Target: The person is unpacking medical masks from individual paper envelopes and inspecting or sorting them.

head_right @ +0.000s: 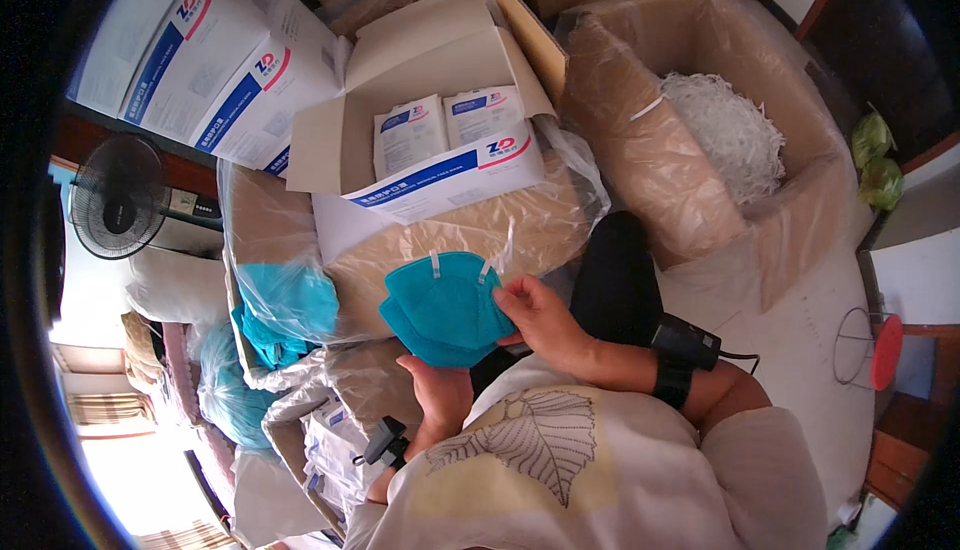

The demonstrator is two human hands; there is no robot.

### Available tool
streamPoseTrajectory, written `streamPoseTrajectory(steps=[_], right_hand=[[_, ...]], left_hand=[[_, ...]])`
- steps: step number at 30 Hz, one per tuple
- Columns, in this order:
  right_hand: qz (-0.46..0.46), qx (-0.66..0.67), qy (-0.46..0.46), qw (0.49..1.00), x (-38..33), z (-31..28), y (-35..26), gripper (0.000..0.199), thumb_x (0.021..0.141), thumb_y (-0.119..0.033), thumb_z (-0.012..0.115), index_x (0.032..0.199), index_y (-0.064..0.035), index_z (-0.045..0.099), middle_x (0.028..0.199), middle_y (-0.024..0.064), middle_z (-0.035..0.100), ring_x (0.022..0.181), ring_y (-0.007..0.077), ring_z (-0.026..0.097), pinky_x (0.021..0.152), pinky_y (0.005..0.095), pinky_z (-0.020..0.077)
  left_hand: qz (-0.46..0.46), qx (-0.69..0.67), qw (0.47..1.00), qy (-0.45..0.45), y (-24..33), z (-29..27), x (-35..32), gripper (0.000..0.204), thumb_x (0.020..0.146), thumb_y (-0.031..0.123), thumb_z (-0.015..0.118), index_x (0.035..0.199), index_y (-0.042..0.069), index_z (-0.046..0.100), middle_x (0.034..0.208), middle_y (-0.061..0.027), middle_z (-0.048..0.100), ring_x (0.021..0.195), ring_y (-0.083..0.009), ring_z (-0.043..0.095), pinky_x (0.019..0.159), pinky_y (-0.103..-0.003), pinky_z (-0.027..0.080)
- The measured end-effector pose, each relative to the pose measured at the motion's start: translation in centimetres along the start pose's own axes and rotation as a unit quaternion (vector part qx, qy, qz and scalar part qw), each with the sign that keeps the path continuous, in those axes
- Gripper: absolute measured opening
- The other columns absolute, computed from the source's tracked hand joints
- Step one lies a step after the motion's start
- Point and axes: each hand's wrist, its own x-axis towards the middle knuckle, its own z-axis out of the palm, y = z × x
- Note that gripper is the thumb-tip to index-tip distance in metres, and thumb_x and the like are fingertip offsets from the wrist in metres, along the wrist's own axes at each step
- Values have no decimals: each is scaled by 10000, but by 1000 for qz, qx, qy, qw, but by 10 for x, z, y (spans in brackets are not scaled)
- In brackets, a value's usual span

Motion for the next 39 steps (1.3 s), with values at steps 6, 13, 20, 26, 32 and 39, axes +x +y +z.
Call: streamPoseTrajectory(steps=[6, 13, 20, 26, 32, 39], right_hand=[[-140, -174, -56, 973, 6, -8, 16, 161, 873, -180, 535, 892, -49, 445, 683, -47, 436, 600, 11, 394, 510, 164, 322], [-154, -420, -94, 889, 10, -23, -3, 236, 799, -206, 613, 845, -15, 483, 718, 78, 540, 614, 179, 523, 556, 290, 420], [-501, -475, -152, 708, 26, 15, -46, 294, 787, -261, 608, 964, -39, 536, 892, 136, 568, 853, 293, 548, 778, 376, 414], [-300, -494, -234, 782, 36, 13, -36, 264, 826, -287, 539, 844, -26, 504, 638, 179, 554, 654, 368, 549, 624, 439, 413], [-412, -536, -139, 724, 41, 20, -18, 253, 828, -273, 535, 766, -33, 483, 602, 176, 534, 607, 366, 537, 555, 453, 396], [-176, -416, -249, 857, 24, 23, -15, 257, 866, -268, 501, 918, -17, 501, 670, 113, 554, 626, 248, 560, 593, 349, 434]], left_hand=[[-39, 37, 999, -2, 10, 2, 1, 421, 886, 266, 492, 1217, 33, 376, 1178, -75, 476, 1069, -176, 459, 893, -328, 375], [-100, 100, 988, 63, 19, -8, 15, 272, 885, 209, 504, 1087, 27, 512, 1041, -53, 567, 946, -141, 532, 813, -280, 425], [-68, 311, 943, -95, 53, -11, 27, 270, 876, 143, 520, 1110, 8, 517, 982, -15, 571, 894, -86, 500, 793, -235, 403], [-80, 289, 953, -42, 60, -21, 30, 299, 861, 117, 530, 1137, 4, 502, 1046, -39, 555, 957, -121, 496, 834, -261, 396], [248, 579, 775, -50, 74, 11, 55, 295, 869, 189, 500, 1106, 14, 517, 1148, -149, 501, 1066, -280, 474, 894, -337, 366], [39, 531, 846, -13, 46, 5, 74, 393, 908, 302, 433, 672, 24, 578, 544, -27, 479, 522, -104, 441, 500, -265, 370]])
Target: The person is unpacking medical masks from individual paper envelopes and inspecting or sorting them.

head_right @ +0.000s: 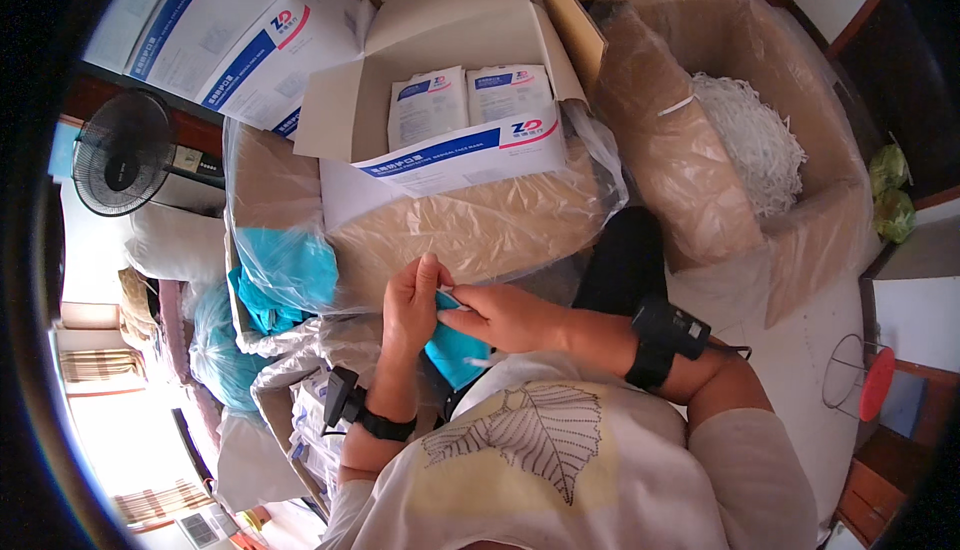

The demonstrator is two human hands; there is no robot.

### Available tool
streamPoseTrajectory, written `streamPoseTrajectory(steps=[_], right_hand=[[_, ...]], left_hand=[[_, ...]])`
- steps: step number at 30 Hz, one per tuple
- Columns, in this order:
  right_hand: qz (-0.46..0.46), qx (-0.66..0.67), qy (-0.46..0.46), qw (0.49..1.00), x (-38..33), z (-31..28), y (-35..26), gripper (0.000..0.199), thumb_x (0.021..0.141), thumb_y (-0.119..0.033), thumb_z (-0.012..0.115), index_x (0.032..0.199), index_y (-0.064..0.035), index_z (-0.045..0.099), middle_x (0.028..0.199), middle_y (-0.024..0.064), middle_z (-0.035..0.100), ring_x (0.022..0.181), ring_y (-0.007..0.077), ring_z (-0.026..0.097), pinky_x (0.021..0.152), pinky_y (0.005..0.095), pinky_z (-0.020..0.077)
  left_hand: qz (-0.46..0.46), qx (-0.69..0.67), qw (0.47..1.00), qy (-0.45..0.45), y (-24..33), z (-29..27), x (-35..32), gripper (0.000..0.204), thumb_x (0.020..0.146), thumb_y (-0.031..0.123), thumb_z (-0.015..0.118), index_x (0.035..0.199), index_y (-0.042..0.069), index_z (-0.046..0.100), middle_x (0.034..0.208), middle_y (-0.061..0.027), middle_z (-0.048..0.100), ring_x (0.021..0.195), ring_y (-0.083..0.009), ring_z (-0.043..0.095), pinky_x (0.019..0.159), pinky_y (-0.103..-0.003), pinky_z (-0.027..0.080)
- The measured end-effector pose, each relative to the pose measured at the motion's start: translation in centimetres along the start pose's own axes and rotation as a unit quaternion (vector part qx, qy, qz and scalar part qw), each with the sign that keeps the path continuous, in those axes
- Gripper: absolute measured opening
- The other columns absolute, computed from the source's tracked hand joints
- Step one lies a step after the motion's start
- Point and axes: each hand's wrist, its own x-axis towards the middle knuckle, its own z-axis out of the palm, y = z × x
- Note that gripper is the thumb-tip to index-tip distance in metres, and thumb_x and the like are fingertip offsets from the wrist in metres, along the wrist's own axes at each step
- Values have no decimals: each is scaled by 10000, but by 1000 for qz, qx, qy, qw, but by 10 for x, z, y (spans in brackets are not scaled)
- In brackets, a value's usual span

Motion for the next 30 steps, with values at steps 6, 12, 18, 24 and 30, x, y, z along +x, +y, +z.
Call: streamPoseTrajectory(steps=[6, 12, 18, 24, 30], right_hand=[[79, 107, -148, 980, -19, -51, 10, 276, 912, -262, 434, 990, -14, 523, 775, 15, 531, 687, 94, 504, 605, 243, 430], [172, 159, -169, 958, -29, -80, 15, 236, 924, -195, 397, 933, -11, 545, 694, -16, 490, 594, 50, 482, 546, 190, 411], [140, 98, -107, 980, -8, -68, 22, 241, 913, -218, 426, 885, -14, 550, 628, -16, 489, 562, 48, 477, 509, 190, 392], [-6, -22, -71, 997, -2, -23, 19, 221, 883, -232, 457, 857, -39, 562, 666, 96, 563, 609, 209, 548, 577, 316, 423], [52, -52, -215, 974, -11, -27, -15, 241, 891, -235, 412, 852, -34, 538, 750, 136, 575, 709, 286, 559, 640, 354, 424]], left_hand=[[9, -20, 997, 75, -6, -49, 18, 396, 888, 324, 489, 626, 40, 573, 552, 52, 441, 540, -40, 360, 479, -217, 286], [13, 31, 997, 66, -9, -104, 18, 380, 879, 318, 512, 644, 34, 605, 571, 47, 469, 567, -32, 377, 507, -209, 291], [-29, 3, 922, -386, -15, -73, -15, 304, 801, 287, 598, 976, 39, 619, 689, -12, 576, 663, -95, 510, 629, -274, 425], [87, 27, 951, -296, 3, -20, -35, 331, 821, 323, 553, 1010, 53, 584, 622, -114, 573, 612, -208, 591, 567, -337, 447], [176, 198, 904, -336, -8, -31, -28, 453, 828, 396, 514, 571, 23, 527, 551, -163, 528, 552, -357, 539, 482, -402, 409]])
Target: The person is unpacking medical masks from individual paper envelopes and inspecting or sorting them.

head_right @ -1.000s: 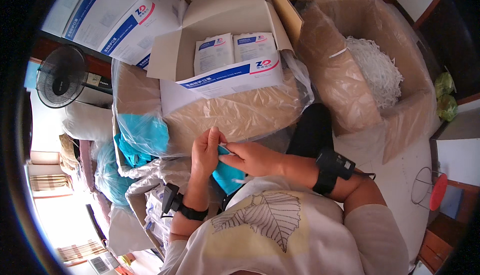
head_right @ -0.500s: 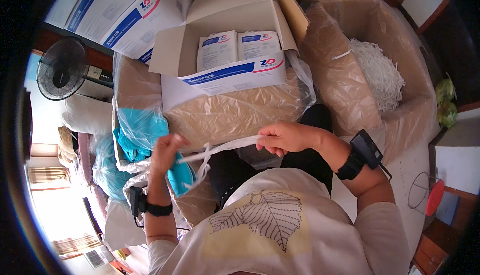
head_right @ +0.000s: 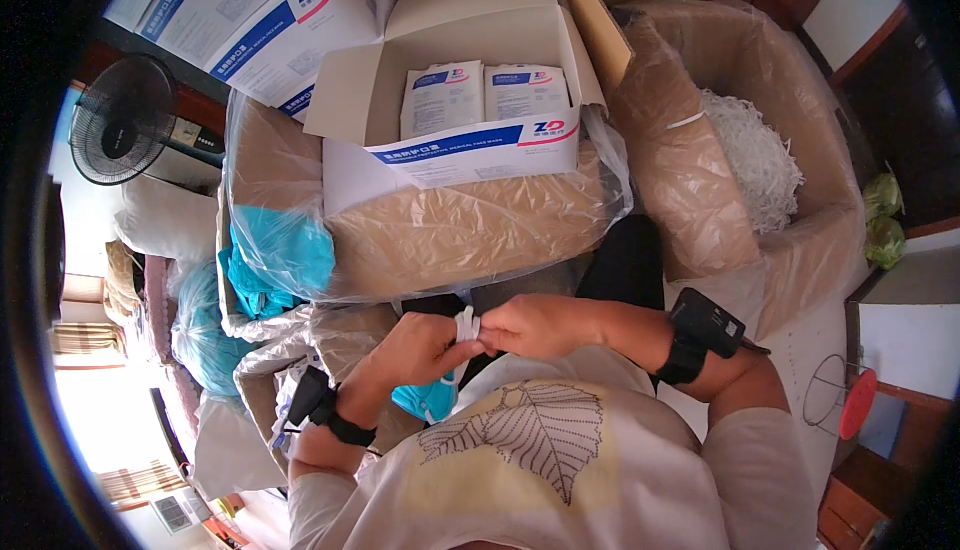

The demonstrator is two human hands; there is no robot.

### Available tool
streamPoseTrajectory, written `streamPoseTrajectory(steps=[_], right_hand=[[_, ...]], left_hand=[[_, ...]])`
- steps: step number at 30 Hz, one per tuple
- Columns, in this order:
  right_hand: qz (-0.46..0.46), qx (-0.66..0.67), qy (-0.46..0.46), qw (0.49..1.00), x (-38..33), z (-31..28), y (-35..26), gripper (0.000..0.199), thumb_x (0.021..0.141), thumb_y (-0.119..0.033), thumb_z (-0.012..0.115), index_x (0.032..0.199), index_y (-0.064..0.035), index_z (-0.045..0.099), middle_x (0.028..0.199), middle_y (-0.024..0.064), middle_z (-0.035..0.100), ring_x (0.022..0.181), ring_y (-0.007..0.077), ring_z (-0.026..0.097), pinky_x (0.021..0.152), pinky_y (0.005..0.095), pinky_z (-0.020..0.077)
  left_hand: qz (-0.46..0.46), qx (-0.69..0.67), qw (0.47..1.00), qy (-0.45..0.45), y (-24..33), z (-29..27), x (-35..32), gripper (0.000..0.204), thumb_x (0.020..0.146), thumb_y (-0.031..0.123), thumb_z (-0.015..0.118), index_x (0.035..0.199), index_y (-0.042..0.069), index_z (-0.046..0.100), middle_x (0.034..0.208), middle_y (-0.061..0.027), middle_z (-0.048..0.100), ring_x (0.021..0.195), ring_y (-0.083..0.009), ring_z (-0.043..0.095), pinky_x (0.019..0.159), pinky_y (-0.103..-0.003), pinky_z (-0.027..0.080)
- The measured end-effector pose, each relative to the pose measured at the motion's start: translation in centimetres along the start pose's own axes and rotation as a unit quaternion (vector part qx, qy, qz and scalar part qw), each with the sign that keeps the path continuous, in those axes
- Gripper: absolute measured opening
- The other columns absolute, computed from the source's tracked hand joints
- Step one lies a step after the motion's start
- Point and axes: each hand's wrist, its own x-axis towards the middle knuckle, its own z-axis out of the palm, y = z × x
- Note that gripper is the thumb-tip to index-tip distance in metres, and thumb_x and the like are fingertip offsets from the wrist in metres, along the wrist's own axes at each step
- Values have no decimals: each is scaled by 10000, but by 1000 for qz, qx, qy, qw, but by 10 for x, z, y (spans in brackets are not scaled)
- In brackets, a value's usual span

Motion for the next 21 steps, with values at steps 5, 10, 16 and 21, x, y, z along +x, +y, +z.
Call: streamPoseTrajectory(steps=[5, 10, 16, 21], right_hand=[[-18, 8, -110, 994, -28, -9, -20, 262, 910, -252, 381, 865, -28, 509, 765, 137, 562, 731, 284, 548, 664, 350, 414], [-3, -3, -151, 988, -47, -26, -46, 268, 924, -251, 386, 856, -11, 487, 751, 146, 534, 693, 296, 516, 644, 343, 413], [170, 122, -67, 976, -77, -74, -1, 200, 918, -209, 401, 891, -54, 524, 709, -12, 510, 608, 47, 469, 517, 199, 394], [-1, 403, 84, 911, -1, -75, 19, 233, 909, -254, 448, 949, -42, 535, 768, 0, 518, 671, 57, 482, 588, 184, 403]], left_hand=[[105, -2, 994, -1, 9, -25, -24, 459, 803, 328, 575, 476, 33, 448, 486, -117, 447, 463, -312, 474, 428, -386, 369], [155, 85, 984, 14, 26, -50, -37, 398, 788, 311, 596, 513, 44, 488, 486, -86, 455, 448, -269, 479, 411, -365, 373], [-68, -180, 949, 250, -5, -92, -90, 242, 874, 202, 504, 705, 45, 577, 598, -13, 537, 487, -103, 474, 441, -278, 362], [22, -290, 892, 346, -2, -96, -62, 267, 927, 275, 380, 807, 70, 504, 584, 26, 415, 488, -60, 337, 455, -209, 253]])
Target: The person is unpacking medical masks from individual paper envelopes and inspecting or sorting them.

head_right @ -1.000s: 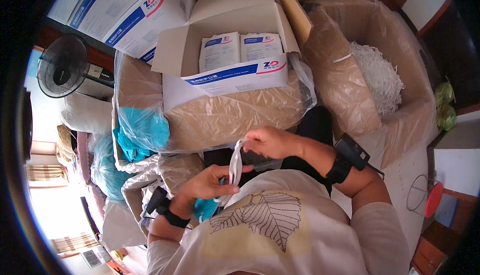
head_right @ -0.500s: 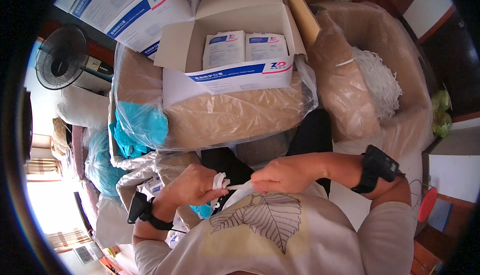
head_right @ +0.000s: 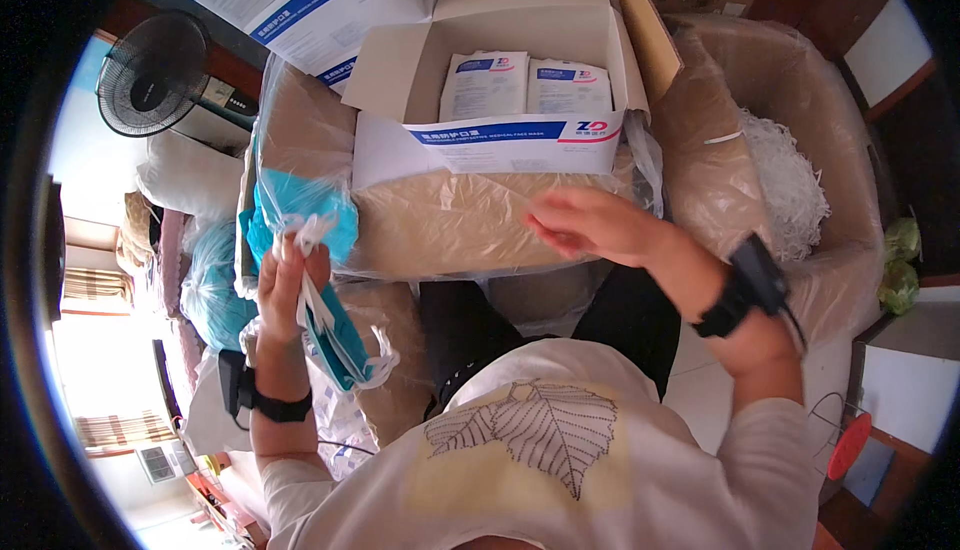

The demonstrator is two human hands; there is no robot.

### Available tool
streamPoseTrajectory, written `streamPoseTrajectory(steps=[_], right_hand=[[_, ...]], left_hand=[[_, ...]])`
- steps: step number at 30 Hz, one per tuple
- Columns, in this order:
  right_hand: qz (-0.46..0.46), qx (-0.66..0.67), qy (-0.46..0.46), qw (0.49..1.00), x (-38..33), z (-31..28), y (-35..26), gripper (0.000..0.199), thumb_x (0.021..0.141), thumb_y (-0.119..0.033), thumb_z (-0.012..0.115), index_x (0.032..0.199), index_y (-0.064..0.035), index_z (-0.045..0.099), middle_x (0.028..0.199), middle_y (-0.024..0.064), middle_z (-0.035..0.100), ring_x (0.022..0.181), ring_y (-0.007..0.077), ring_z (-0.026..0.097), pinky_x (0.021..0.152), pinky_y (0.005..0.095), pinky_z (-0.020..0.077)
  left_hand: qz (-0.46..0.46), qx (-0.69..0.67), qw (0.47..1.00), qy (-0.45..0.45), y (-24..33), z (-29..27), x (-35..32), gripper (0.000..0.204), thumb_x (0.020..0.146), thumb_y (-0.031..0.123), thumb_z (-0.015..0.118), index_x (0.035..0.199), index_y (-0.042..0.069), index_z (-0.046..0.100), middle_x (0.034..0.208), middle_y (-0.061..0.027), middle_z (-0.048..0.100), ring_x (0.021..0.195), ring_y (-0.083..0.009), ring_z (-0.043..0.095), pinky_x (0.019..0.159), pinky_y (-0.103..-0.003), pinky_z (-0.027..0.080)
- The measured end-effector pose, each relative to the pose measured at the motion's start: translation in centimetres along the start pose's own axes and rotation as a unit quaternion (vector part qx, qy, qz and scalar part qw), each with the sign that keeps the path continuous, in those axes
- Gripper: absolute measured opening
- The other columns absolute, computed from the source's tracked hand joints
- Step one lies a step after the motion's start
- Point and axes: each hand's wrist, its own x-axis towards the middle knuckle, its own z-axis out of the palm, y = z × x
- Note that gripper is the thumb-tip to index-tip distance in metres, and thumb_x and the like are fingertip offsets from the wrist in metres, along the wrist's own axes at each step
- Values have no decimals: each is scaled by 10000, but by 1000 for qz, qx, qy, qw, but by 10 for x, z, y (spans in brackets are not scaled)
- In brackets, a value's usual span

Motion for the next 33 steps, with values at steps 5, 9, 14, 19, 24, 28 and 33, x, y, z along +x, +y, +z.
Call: streamPoseTrajectory(steps=[5, 9, 14, 19, 24, 28, 33], right_hand=[[-36, 155, -59, 986, 96, 25, 59, 295, 914, -296, 425, 989, -35, 540, 882, 33, 558, 805, 102, 531, 750, 243, 442], [105, 199, -205, 953, 82, 65, 96, 420, 917, -391, 367, 963, -21, 561, 925, 60, 572, 838, 127, 549, 768, 249, 455], [222, 275, -273, 895, 43, 69, 122, 571, 898, -493, 293, 1039, 8, 529, 988, 87, 559, 909, 157, 537, 826, 280, 435], [185, 169, -244, 937, 19, 69, 110, 503, 923, -428, 315, 1053, 11, 523, 920, 59, 554, 821, 123, 535, 726, 252, 446], [135, -139, -181, 964, 9, 57, 98, 341, 910, -314, 433, 961, -12, 584, 733, -13, 504, 661, 73, 464, 609, 214, 403], [74, -309, -115, 941, 14, 64, 76, 245, 881, -220, 465, 874, -13, 598, 658, 28, 527, 624, 107, 496, 593, 244, 406], [6, -413, -71, 908, 18, 72, 63, 249, 867, -209, 451, 820, -5, 586, 673, 122, 568, 604, 201, 545, 576, 311, 421]], left_hand=[[16, -121, 992, -12, 9, 29, 32, 305, 935, 280, 359, 725, 87, 467, 562, 19, 388, 480, -67, 317, 449, -216, 236], [-9, -77, 997, 27, 5, 21, 41, 379, 936, 314, 363, 657, 88, 484, 565, 29, 419, 500, -45, 356, 464, -200, 259], [-42, -25, 994, 97, -8, 12, 39, 356, 925, 332, 392, 687, 91, 501, 558, 32, 427, 488, -35, 362, 449, -183, 258], [-37, 120, 984, 126, -17, -10, 31, 337, 917, 319, 424, 704, 79, 529, 567, 40, 434, 502, -29, 374, 453, -184, 266], [-90, 353, 924, 113, -40, -26, 10, 292, 852, 277, 543, 729, 18, 601, 564, -50, 550, 518, -114, 529, 471, -255, 388], [-192, 346, 914, -89, -60, 26, -16, 213, 782, 257, 628, 788, 45, 645, 682, -118, 620, 624, -194, 617, 575, -319, 463], [-249, 40, 933, -257, -87, 96, -45, 259, 770, 230, 652, 958, 59, 604, 905, -96, 635, 786, -187, 609, 708, -293, 451]])
